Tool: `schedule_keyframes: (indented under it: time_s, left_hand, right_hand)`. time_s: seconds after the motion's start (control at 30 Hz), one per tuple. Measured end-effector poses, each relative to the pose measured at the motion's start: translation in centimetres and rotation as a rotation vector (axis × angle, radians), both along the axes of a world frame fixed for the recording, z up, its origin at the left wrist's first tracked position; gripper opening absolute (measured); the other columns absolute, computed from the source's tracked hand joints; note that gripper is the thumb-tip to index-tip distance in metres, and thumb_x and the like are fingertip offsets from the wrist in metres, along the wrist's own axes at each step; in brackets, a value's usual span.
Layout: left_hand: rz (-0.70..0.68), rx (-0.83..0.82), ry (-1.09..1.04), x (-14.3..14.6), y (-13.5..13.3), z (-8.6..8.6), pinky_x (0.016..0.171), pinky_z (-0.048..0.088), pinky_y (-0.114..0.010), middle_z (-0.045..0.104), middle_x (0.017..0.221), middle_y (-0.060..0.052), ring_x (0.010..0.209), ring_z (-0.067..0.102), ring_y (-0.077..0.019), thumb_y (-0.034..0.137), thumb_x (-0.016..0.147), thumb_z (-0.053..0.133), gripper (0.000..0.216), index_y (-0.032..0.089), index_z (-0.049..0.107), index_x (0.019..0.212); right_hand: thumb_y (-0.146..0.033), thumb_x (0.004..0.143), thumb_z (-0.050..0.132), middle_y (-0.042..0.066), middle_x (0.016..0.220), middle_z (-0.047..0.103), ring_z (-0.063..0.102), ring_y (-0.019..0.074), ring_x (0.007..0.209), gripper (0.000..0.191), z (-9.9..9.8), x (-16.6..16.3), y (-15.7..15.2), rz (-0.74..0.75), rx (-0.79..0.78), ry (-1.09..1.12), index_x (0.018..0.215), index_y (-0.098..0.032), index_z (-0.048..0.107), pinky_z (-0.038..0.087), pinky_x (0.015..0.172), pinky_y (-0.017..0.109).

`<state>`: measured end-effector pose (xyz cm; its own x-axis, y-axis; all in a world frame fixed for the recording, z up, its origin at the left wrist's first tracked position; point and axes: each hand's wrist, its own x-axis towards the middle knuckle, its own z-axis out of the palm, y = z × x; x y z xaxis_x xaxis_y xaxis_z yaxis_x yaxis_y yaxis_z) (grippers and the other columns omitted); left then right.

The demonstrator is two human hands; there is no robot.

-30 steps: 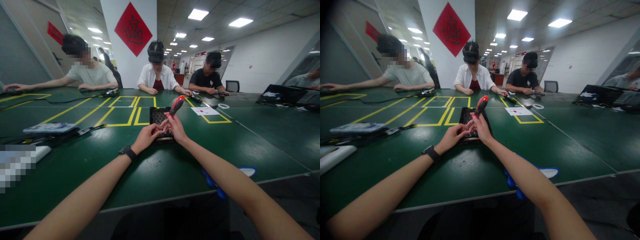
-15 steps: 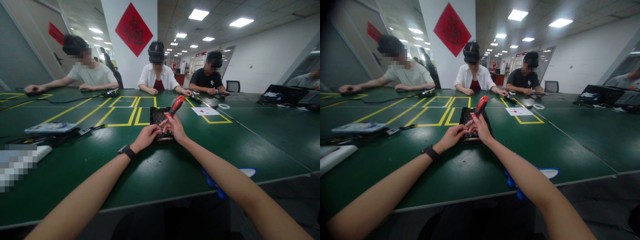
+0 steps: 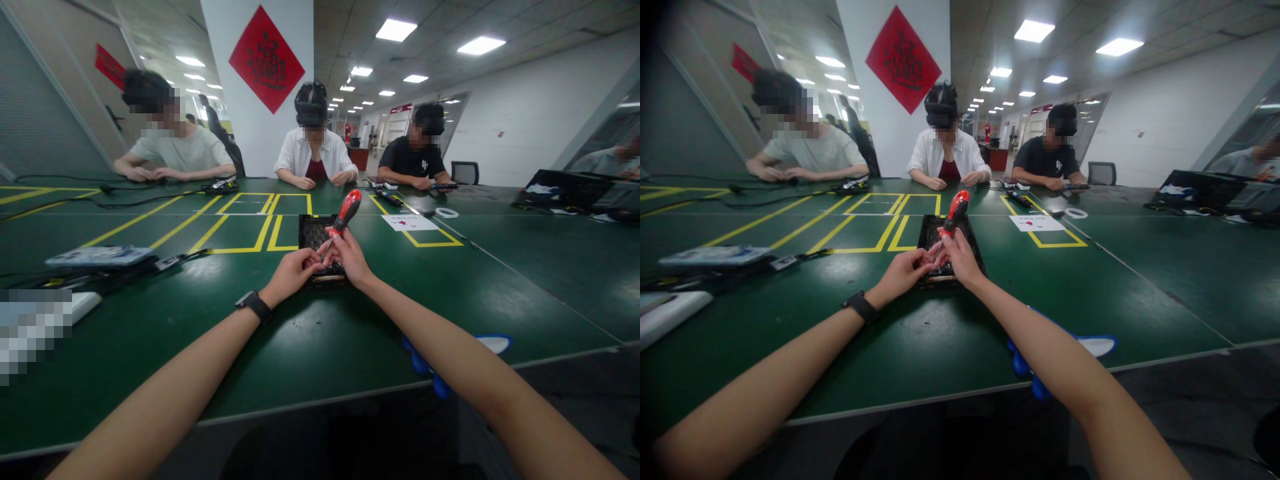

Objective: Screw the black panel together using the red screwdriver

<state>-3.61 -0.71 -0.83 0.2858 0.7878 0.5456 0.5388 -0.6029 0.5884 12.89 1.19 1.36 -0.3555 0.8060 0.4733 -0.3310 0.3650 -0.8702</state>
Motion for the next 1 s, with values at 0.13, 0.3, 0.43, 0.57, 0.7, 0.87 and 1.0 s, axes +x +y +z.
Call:
schedule_keyframes:
  time_s: [0.13,0.3,0.43,0.57,0.7,0.87,1.0]
  left_hand:
    - [-0.022,0.015,0.001,-0.16,0.13,-0.14,0.063,0.041,-0.025,0.064,0.075,-0.002,0.064,0.054,-0.0128,0.033,0.081,0.055,0.018,0.016,0.063,0.085]
    - [-0.045,0.021,0.010,-0.05,-0.03,0.08,0.070,0.042,-0.026,0.066,0.082,-0.003,0.073,0.058,-0.0149,0.032,0.084,0.051,0.019,0.017,0.064,0.088]
    - [-0.021,0.018,0.012,0.15,-0.28,0.21,0.064,0.041,-0.024,0.063,0.079,0.000,0.067,0.054,-0.0128,0.032,0.082,0.055,0.017,0.018,0.060,0.091]
    - [0.041,0.054,0.046,0.22,-0.23,0.01,0.058,0.037,-0.023,0.057,0.073,0.002,0.062,0.049,-0.0116,0.030,0.079,0.060,0.015,0.018,0.056,0.086]
    - [0.067,0.067,0.048,0.19,-0.14,-0.16,0.059,0.037,-0.023,0.057,0.073,0.001,0.062,0.049,-0.0114,0.029,0.079,0.058,0.012,0.018,0.056,0.081]
    - [0.063,0.078,0.053,0.10,-0.25,0.02,0.061,0.038,-0.024,0.060,0.074,0.000,0.064,0.051,-0.0123,0.031,0.082,0.055,0.014,0.017,0.058,0.083]
    - [0.024,0.103,0.072,0.01,-0.27,0.17,0.068,0.041,-0.026,0.064,0.081,-0.002,0.072,0.056,-0.0145,0.028,0.085,0.051,0.015,0.017,0.061,0.086]
  right_hand:
    - [-0.042,0.088,0.042,-0.002,0.073,0.063,0.057,0.0071,0.049,0.033,-0.03,0.07,0.15,0.012,-0.018,-0.005,0.114,-0.021,0.042,0.043,0.048,0.018]
    - [-0.040,0.088,0.043,-0.002,0.073,0.062,0.057,0.0071,0.048,0.033,-0.26,0.06,0.36,0.004,-0.005,0.023,0.116,-0.022,0.042,0.044,0.048,0.019]
    - [-0.041,0.088,0.045,-0.002,0.074,0.062,0.057,0.0069,0.050,0.034,-0.24,-0.04,0.21,-0.015,0.013,0.034,0.115,-0.022,0.042,0.044,0.050,0.019]
    - [-0.042,0.088,0.044,-0.002,0.076,0.062,0.056,0.0064,0.050,0.034,-0.21,-0.06,0.08,-0.024,0.034,0.008,0.115,-0.022,0.042,0.044,0.050,0.019]
    - [-0.042,0.088,0.045,-0.001,0.077,0.062,0.057,0.0067,0.051,0.035,-0.31,-0.09,0.11,-0.023,0.070,-0.009,0.117,-0.022,0.042,0.044,0.050,0.019]
    - [-0.043,0.087,0.045,-0.001,0.077,0.062,0.057,0.0069,0.051,0.036,-0.32,-0.10,0.15,-0.031,0.078,-0.016,0.116,-0.022,0.043,0.044,0.050,0.019]
    - [-0.043,0.088,0.043,-0.001,0.077,0.063,0.057,0.0068,0.052,0.037,-0.23,0.01,0.16,-0.022,0.069,-0.010,0.119,-0.023,0.041,0.044,0.050,0.019]
